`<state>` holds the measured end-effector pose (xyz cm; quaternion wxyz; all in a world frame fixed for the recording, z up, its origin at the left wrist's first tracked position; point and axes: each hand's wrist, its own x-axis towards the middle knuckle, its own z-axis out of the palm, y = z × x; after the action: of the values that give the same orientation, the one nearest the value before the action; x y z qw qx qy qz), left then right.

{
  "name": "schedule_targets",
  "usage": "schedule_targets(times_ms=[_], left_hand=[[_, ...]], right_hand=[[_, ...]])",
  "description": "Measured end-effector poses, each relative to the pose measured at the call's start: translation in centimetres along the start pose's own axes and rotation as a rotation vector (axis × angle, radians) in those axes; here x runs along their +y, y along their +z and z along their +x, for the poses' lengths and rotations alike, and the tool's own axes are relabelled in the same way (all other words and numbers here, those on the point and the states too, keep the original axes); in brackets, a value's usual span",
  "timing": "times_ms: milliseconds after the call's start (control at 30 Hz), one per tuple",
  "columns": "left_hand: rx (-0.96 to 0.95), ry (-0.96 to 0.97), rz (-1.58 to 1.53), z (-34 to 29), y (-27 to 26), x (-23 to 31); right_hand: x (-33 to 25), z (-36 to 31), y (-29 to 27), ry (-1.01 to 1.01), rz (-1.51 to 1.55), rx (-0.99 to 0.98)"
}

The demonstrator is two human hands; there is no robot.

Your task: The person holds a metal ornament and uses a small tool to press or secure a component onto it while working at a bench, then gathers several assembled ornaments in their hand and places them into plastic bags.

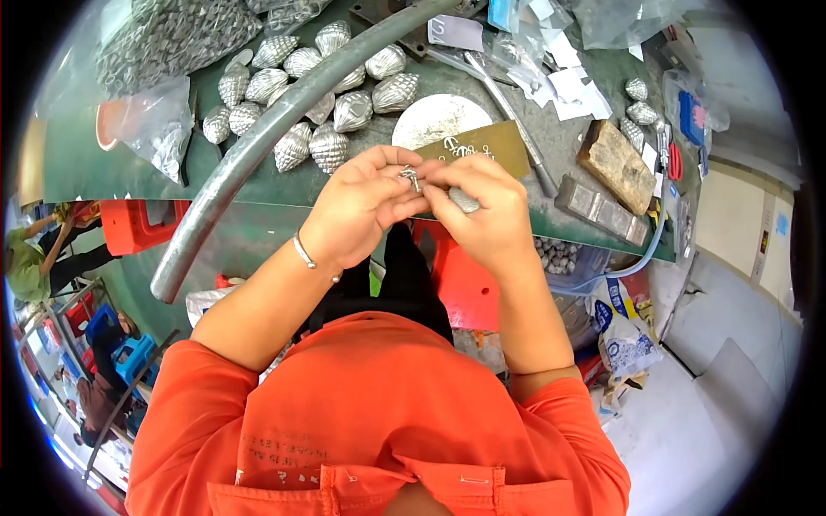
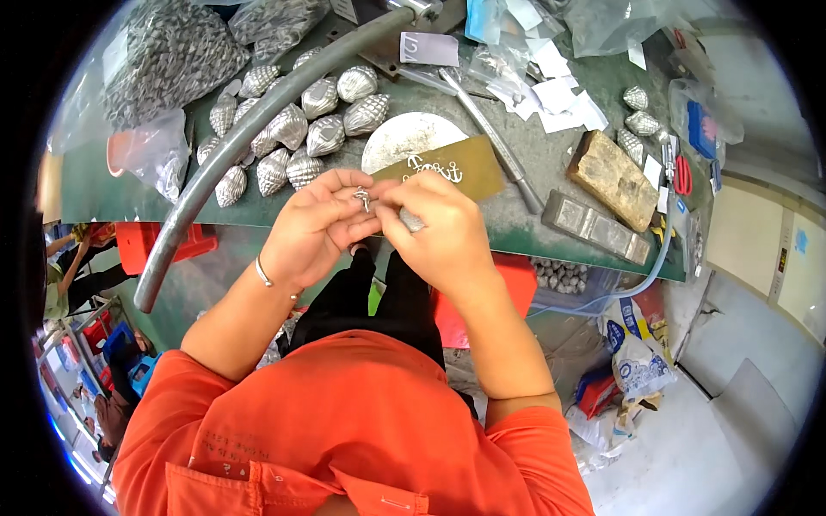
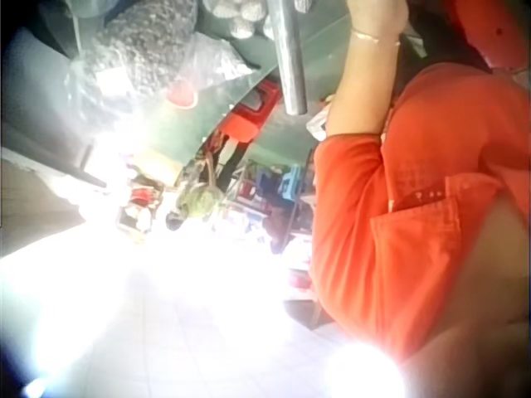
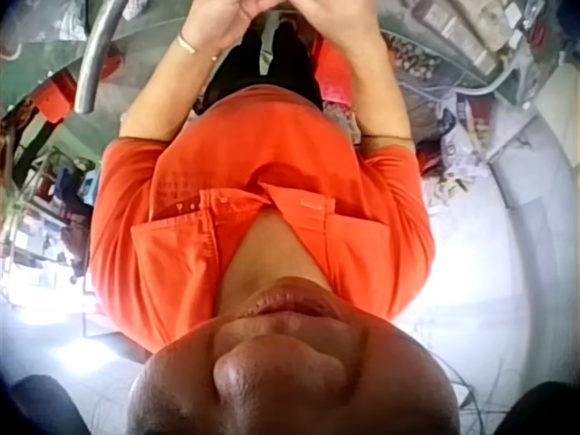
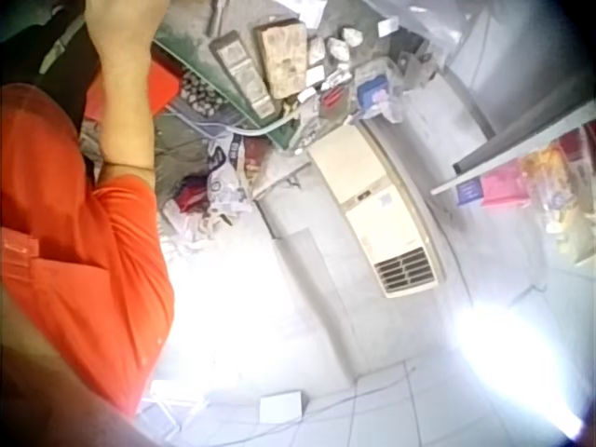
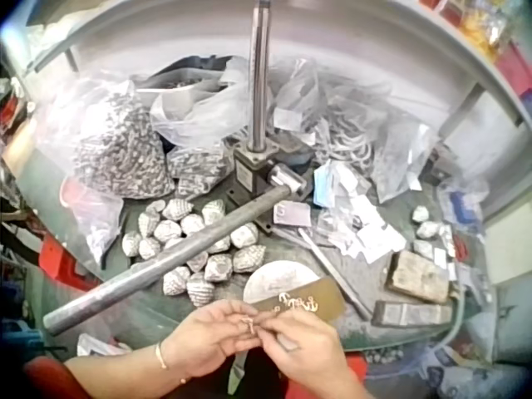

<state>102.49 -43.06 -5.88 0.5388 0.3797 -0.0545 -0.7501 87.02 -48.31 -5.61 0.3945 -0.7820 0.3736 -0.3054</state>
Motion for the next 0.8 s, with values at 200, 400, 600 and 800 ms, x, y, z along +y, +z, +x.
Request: schedule_targets(times_ms=[200,400,600,800], left_hand=[[-0.004,0.035,0.195,0.3,0.0,-0.7],[0.013,-0.033,0.116,0.3,-0.1,-0.4],[-0.015,-0.057,0.136,0.3,-0.4,-0.2],[0.03,0.005,0.162,0.8,-0.8,-1.1]], right_hand=[[-1.3,0.0,-0.2,0.115,0.058,-0.004],[-0.9,-0.3,-0.8,0.212,0.076,0.095],[-1.2,-0.4,-0.9,0.438,0.205,0.063],[-1.5,0.2,-1.3,0.623,0.236,0.028]])
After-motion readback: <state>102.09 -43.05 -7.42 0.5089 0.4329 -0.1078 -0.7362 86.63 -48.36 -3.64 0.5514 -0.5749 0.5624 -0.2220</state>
